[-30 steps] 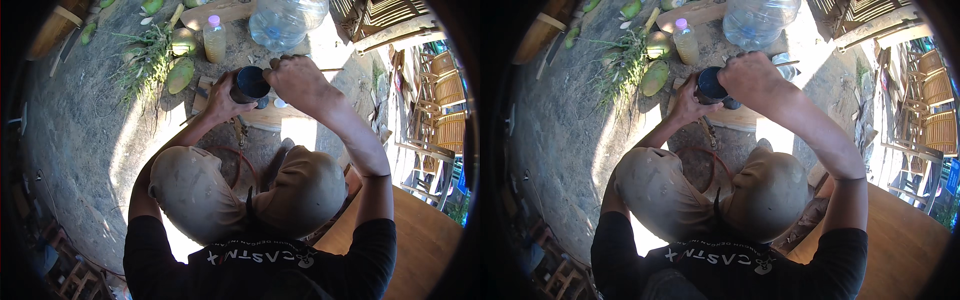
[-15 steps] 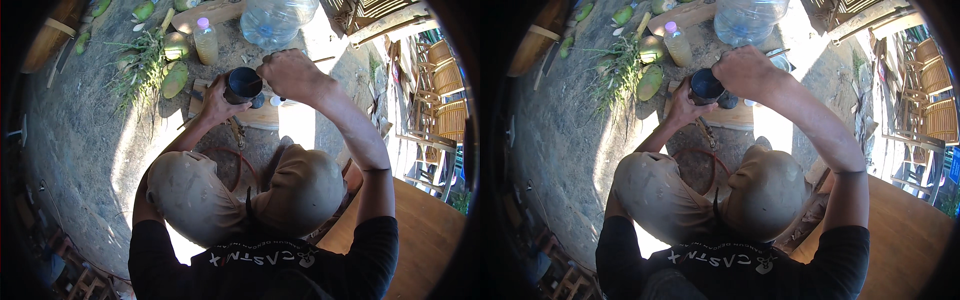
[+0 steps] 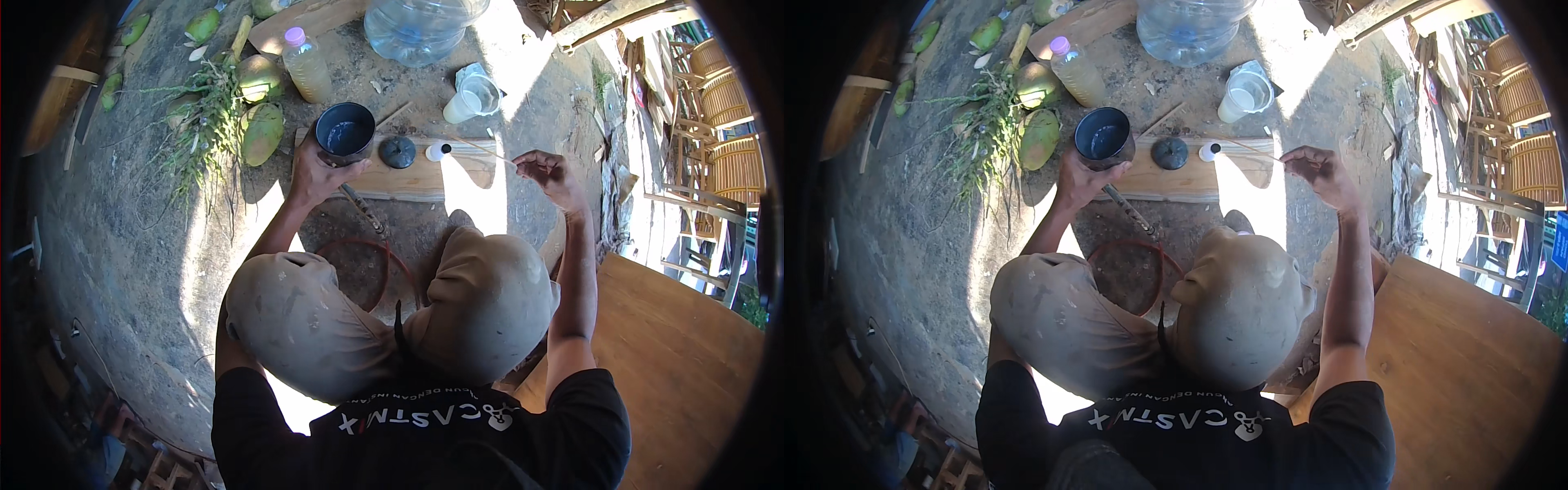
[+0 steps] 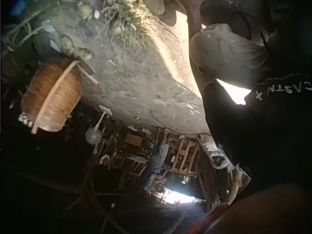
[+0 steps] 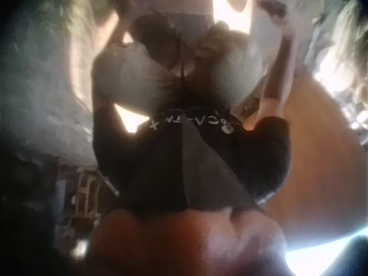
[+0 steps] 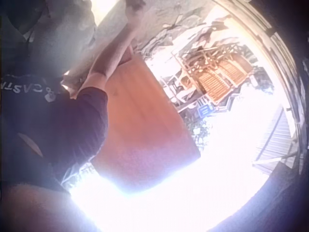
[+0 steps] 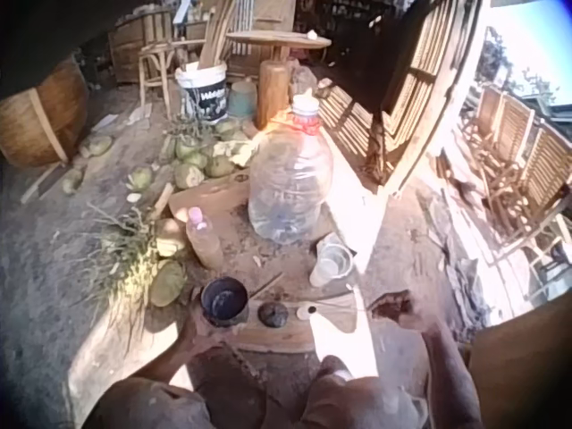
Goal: The person pours liquid from multiple bottles into a plastic cup, stirs the mixture with a small stick, and then applies the liquid to a wooden board and a circular wooden piece using a small cloth.
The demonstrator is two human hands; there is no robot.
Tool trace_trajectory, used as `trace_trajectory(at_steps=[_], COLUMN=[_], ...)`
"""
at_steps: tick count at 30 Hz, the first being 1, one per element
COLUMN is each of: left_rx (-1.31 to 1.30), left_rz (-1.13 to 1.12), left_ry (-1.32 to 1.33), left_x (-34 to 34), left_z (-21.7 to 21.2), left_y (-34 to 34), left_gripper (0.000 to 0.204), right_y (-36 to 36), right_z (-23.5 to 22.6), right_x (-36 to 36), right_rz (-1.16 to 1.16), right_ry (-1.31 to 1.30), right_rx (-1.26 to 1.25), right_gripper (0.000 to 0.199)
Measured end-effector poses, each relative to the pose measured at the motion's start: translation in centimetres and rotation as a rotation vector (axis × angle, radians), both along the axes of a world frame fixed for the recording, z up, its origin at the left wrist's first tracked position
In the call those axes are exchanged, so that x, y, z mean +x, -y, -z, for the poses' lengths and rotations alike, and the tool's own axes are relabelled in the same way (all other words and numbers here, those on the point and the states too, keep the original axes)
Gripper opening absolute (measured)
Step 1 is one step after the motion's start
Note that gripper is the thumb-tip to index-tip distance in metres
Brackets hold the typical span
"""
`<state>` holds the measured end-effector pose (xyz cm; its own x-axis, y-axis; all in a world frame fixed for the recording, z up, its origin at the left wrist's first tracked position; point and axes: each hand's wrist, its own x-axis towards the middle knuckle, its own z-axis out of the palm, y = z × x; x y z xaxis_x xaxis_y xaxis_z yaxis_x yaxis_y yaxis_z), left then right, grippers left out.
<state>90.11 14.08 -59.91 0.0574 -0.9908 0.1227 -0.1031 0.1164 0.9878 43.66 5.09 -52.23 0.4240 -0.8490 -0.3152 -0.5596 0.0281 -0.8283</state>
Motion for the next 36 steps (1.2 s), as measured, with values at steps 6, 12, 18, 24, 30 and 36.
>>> trace_trajectory(at_steps=[6,12,18,24,30,36], left_rx=[0.053,0.139,0.037,-0.027,-0.115,-0.166], left_rz=[0.088,0.085,0.121,0.064,0.006,-0.036], left_ry=[-0.137,-0.053,0.029,0.208,0.289,0.326], left_x=[-0.4,1.0,-0.9,-1.3,-0.8,-0.6], left_z=[-2.0,-2.1,-2.0,-2.6,-4.1,-4.9], left_y=[-0.4,-1.0,1.3,3.4,2.9,2.5], left_gripper=[0.07,0.063,0.068,0.083,0.09,0.092], right_y=[-3.7,-0.3,7.0,8.7,6.0,4.5], right_z=[14.5,15.1,14.6,12.8,-0.1,-7.6], right_x=[-3.6,4.1,10.1,13.5,16.7,18.7], right_rz=[0.029,0.235,0.342,0.371,0.069,-0.228], right_ry=[-0.24,-0.222,0.354,0.384,0.181,-0.076], right_rx=[0.191,-0.248,-0.467,-0.366,-0.699,-0.878], right_gripper=[0.016,0.053,0.099,0.081,0.078,0.08])
